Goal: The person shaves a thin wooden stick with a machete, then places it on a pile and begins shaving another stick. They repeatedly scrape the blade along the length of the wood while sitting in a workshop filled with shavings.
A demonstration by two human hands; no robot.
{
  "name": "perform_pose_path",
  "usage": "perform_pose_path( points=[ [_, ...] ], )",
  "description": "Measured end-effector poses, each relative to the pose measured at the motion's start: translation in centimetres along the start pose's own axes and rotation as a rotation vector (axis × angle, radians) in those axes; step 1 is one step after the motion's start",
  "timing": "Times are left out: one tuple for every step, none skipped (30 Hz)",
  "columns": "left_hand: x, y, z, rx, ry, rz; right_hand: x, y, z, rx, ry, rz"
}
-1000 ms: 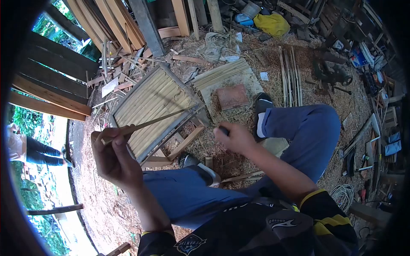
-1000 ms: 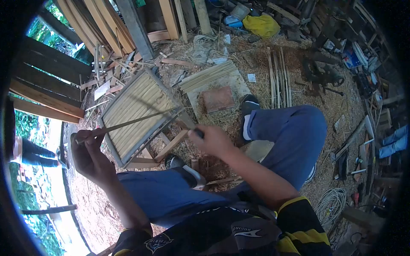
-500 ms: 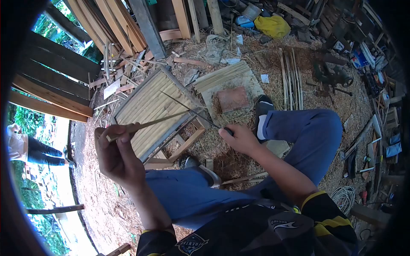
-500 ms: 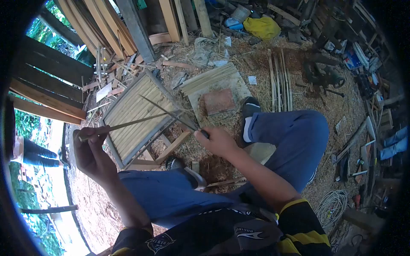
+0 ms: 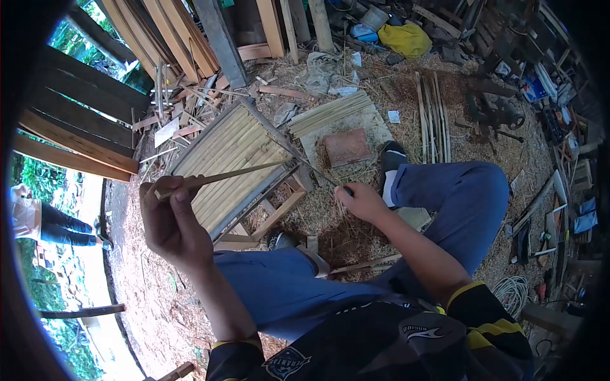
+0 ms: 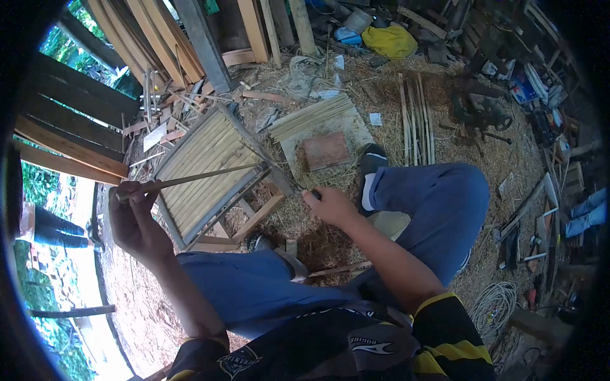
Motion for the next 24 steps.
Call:
perform_pose_path(
  points=[
    [-0.1, 0.1, 0.2, 0.012, 0.001, 0.013, 0.0, 0.1, -0.5, -0.002, 0.029, 0.001],
    [-0.1, 0.2, 0.3, 0.028, 0.001, 0.026, -0.1, 0.3, -1.0, -0.007, 0.059, -0.002],
    [0.0, 0.3, 0.2, 0.038, 0.002, 0.025, -0.3, 0.7, -2.1, 0.009, 0.05, -0.025],
    [0.0, 0.4, 0.2, 0.048, 0.004, 0.023, -0.6, 1.1, -3.6, 0.025, 0.04, -0.046],
    [0.0, 0.4, 0.1, 0.056, 0.007, 0.021, -0.9, 1.6, -5.3, 0.042, 0.029, -0.066],
    [0.1, 0.5, 0.1, 0.052, 0.007, 0.022, -1.2, 2.5, -7.5, 0.12, -0.026, -0.081],
    [0.2, 0.6, 0.1, 0.049, 0.006, 0.021, -1.7, 3.5, -9.8, 0.196, -0.082, -0.096],
    [0.3, 0.8, 0.1, 0.045, 0.004, 0.018, -1.9, 4.1, -10.9, 0.271, -0.14, -0.11],
    [0.2, 0.9, 0.1, 0.029, -0.003, 0.042, -2.0, 4.2, -10.8, 0.28, -0.144, -0.112],
    [0.1, 1.1, 0.1, 0.028, -0.013, 0.042, -2.1, 4.2, -10.6, 0.29, -0.15, -0.114],
    [0.0, 1.2, 0.3, 0.026, -0.025, 0.044, -2.3, 4.2, -10.5, 0.303, -0.157, -0.117],
    [0.1, 1.3, 0.5, 0.023, -0.037, 0.048, -2.3, 3.3, -8.8, 0.236, -0.15, -0.087],
    [0.2, 1.4, 0.6, 0.019, -0.049, 0.048, -2.2, 1.7, -5.8, 0.171, -0.139, -0.059],
    [0.3, 1.5, 0.6, 0.016, -0.06, 0.048, -1.8, 1.0, -4.0, 0.107, -0.129, -0.031],
    [0.3, 1.4, 0.6, 0.008, -0.068, 0.047, -1.4, 1.2, -3.9, 0.014, -0.176, -0.049],
    [0.2, 1.1, 0.5, 0.005, -0.054, 0.046, -1.3, 1.5, -5.1, 0.051, -0.123, -0.052],
    [0.3, 1.0, 0.4, 0.011, -0.043, 0.045, -1.4, 2.0, -6.5, 0.081, -0.066, -0.061],
    [0.3, 1.2, 0.4, 0.022, -0.035, 0.044, -1.5, 2.7, -7.6, 0.108, -0.007, -0.073],
    [0.3, 1.3, 0.3, 0.038, -0.041, 0.057, -1.5, 3.3, -8.3, 0.166, -0.042, -0.091],
    [0.2, 1.2, 0.2, 0.049, -0.048, 0.068, -1.7, 3.8, -9.0, 0.225, -0.08, -0.108],
    [0.2, 1.0, 0.2, 0.057, -0.057, 0.079, -1.8, 3.9, -9.5, 0.287, -0.122, -0.124],
    [0.2, 0.8, 0.1, 0.06, -0.05, 0.085, -2.1, 3.2, -7.7, 0.219, -0.134, -0.073],
    [0.2, 0.8, 0.0, 0.062, -0.043, 0.092, -2.6, 1.7, -4.4, 0.153, -0.145, -0.022],
    [0.2, 0.9, -0.1, 0.064, -0.033, 0.102, -2.4, 1.0, -2.5, 0.089, -0.153, 0.029]
  ],
)
Point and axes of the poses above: each hand's wrist, its own y-axis away from the middle knuckle, its own x-axis out of the back of the hand, z = x × y, the point moved 2 cm from there along -y, towards the middle knuckle, and after that the axes turned 14 degrees about -y, right-handed, at the moved point
